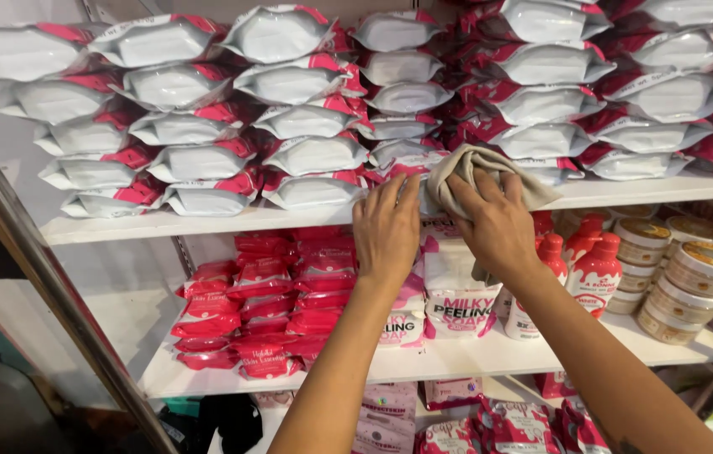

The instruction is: The person wipes the surface of individual soap packets with a cloth and places them back on the shelf. The person handles multiple packets of 'Milky Peeling Soap' and 'Sea Buckthorn Soap' one by one, cleaning them before restocking them on the shelf.

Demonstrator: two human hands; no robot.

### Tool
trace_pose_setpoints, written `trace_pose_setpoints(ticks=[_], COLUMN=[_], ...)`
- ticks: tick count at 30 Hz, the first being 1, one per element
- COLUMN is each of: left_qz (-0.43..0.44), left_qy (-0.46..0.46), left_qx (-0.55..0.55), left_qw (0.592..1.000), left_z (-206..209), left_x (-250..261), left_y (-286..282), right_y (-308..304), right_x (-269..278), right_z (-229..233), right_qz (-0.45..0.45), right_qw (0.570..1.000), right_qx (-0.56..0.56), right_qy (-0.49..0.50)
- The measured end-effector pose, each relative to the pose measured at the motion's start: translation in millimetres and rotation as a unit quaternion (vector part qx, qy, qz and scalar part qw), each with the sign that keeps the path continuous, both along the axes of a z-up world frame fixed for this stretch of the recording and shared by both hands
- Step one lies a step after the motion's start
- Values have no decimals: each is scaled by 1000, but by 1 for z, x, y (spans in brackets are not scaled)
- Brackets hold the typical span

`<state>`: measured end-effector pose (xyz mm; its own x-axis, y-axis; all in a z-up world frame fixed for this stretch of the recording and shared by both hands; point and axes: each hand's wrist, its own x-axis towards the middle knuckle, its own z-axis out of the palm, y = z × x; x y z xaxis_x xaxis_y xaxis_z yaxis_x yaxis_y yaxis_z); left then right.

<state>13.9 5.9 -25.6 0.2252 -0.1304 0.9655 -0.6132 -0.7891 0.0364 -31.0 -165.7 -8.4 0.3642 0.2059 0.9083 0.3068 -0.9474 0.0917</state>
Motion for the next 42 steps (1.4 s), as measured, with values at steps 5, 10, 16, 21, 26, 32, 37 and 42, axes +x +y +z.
trace_pose_setpoints(ticks=[5, 10, 16, 21, 26, 32, 37, 42], left_qz=[83, 135, 144, 123, 59, -70, -144, -101], left_qy=[13, 50, 89, 85, 3, 21, 189, 435], left_qx=[24, 28, 15, -12, -21, -48, -45, 4], left_qw=[996, 989, 985, 989, 998, 996, 970, 895], left_z=[3, 4, 7, -5, -32, -130, -265, -380], left_x=[15, 35, 37, 43, 16, -23, -30, -43], left_y=[-8, -14, -15, -17, -2, -12, -42, -72], right_y=[-1, 9, 11, 11, -16, -87, -160, -220], right_x=[26, 46, 66, 63, 40, -24, -90, -115], right_z=[6, 13, 4, 3, -8, -75, -153, -305], right_qz=[-12, -30, -51, -6, 145, 383, 443, 507], right_qw=[999, 998, 997, 999, 973, 808, 600, 358], right_qx=[-28, -23, -17, 17, 152, 443, 658, 783], right_qy=[-10, 41, 60, 47, 98, 68, 99, 45])
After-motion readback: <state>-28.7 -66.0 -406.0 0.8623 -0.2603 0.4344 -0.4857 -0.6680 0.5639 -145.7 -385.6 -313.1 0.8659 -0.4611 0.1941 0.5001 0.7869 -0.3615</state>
